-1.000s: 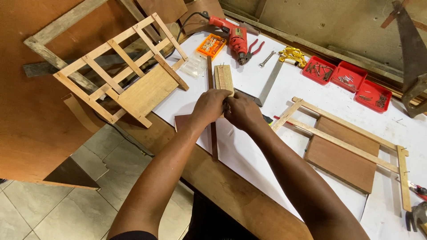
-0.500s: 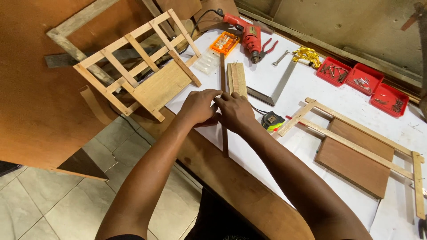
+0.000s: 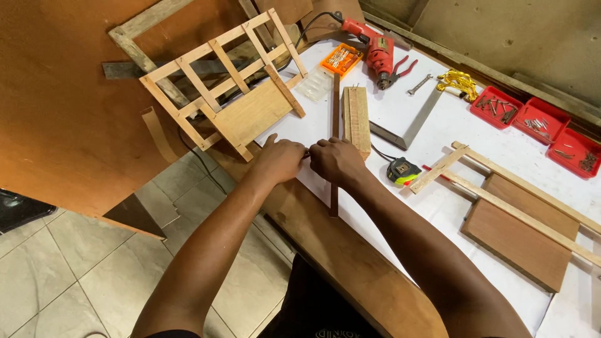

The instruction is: The person assembles small wooden lattice frames on a workbench, picking thin wood strips, aligning them over a board, and hammering nails to join the pieces. They use a tape measure to check lengths and sort through a pile of wood strips to select pieces.

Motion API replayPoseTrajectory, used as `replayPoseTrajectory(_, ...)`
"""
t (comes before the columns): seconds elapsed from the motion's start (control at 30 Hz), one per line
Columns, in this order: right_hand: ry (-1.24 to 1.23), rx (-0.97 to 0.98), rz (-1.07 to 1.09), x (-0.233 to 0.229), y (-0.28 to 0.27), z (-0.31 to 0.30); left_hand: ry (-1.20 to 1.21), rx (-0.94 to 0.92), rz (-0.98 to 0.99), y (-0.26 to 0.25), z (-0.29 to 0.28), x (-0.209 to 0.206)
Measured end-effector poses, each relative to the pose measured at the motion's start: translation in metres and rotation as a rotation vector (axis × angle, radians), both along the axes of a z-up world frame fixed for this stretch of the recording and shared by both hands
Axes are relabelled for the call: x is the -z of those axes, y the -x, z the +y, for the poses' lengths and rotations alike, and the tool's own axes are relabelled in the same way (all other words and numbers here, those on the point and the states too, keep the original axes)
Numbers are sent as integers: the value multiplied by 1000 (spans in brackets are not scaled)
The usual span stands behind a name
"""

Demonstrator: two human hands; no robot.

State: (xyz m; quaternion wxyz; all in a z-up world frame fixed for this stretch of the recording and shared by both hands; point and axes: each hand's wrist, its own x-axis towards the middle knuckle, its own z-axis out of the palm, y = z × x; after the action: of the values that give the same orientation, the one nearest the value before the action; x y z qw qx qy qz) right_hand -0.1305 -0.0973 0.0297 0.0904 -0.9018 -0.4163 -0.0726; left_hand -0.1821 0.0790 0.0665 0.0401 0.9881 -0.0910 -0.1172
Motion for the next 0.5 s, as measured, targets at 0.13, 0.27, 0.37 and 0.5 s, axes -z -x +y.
replayPoseTrajectory(0.13,-197,-46,10,-43,9,-20,65,-1,-173,-16,-11,2)
replayPoseTrajectory(0.27,-218,68,-40,-66,5,-53,302,85,-540,-33,-43,5)
replayPoseTrajectory(0.37,-257,91,-169,-56,-7,-83,339,134,-684,-45,-75,11)
replayPoseTrajectory(0.5,-153,146,-129,-42,-15,-103,122,129,-604,-54,-98,27)
